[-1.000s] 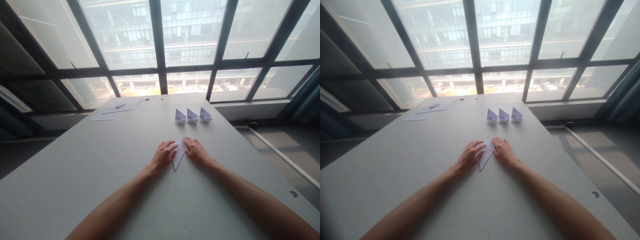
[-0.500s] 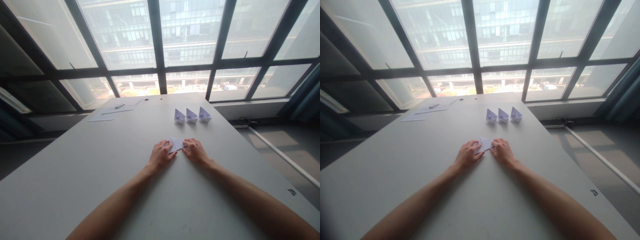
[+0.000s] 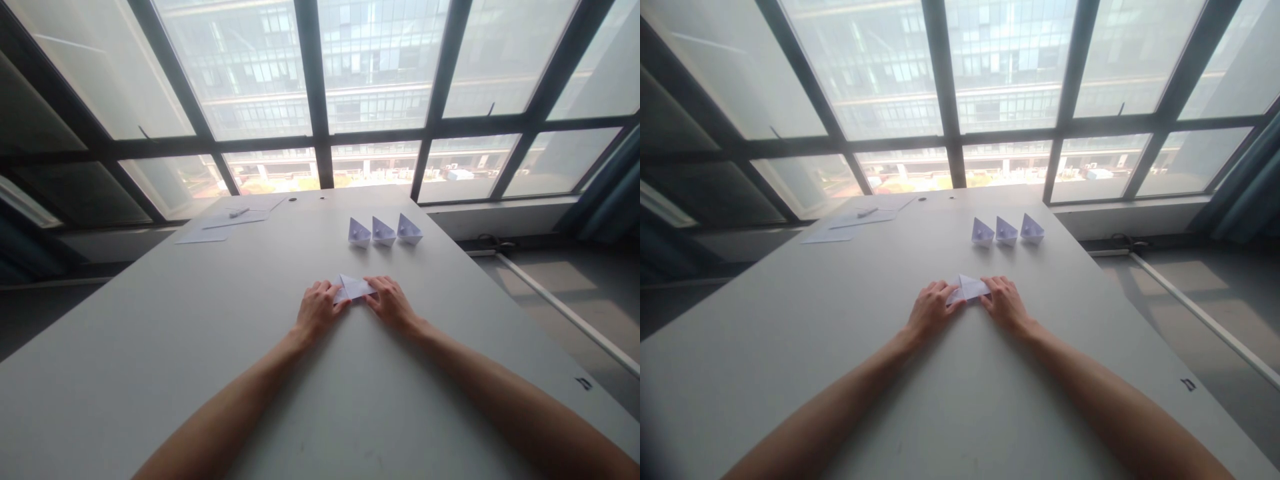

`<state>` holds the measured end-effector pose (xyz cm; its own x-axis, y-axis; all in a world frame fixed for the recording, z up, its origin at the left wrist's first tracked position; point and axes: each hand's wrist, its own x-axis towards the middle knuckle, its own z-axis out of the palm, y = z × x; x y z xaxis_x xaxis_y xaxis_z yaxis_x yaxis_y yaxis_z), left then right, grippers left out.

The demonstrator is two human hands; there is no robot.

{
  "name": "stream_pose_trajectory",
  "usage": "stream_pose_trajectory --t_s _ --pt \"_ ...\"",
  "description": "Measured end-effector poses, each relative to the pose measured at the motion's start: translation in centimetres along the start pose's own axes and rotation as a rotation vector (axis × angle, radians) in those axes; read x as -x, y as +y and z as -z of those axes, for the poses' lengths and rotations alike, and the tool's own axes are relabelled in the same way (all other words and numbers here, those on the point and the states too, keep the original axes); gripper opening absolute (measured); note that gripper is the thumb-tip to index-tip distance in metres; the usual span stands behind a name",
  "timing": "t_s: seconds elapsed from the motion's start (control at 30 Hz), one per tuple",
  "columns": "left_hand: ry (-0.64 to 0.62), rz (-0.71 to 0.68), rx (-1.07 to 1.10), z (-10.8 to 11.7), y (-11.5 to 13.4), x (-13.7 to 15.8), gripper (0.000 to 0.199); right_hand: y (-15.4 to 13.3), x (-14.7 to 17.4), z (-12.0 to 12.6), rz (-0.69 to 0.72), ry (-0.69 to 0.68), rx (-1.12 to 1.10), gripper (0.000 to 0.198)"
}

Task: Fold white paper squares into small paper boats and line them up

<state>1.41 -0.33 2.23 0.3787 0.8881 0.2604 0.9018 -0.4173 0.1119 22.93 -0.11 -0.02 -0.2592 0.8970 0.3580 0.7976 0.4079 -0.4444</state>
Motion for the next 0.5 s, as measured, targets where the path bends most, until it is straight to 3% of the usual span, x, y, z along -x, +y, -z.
stream_pose_trajectory --t_s 0.3,0.5 --pt "0.07 0.009 0.086 -0.8 -0.5 0.0 0.049 0.6 -0.2 -0.1 -0.012 0.052 -0.053 0.039" --pt "0.109 -0.001 0.151 -1.4 -0.8 -0.1 0.047 1.7 -0.6 -1.0 -0.076 0.172 -0.205 0.044"
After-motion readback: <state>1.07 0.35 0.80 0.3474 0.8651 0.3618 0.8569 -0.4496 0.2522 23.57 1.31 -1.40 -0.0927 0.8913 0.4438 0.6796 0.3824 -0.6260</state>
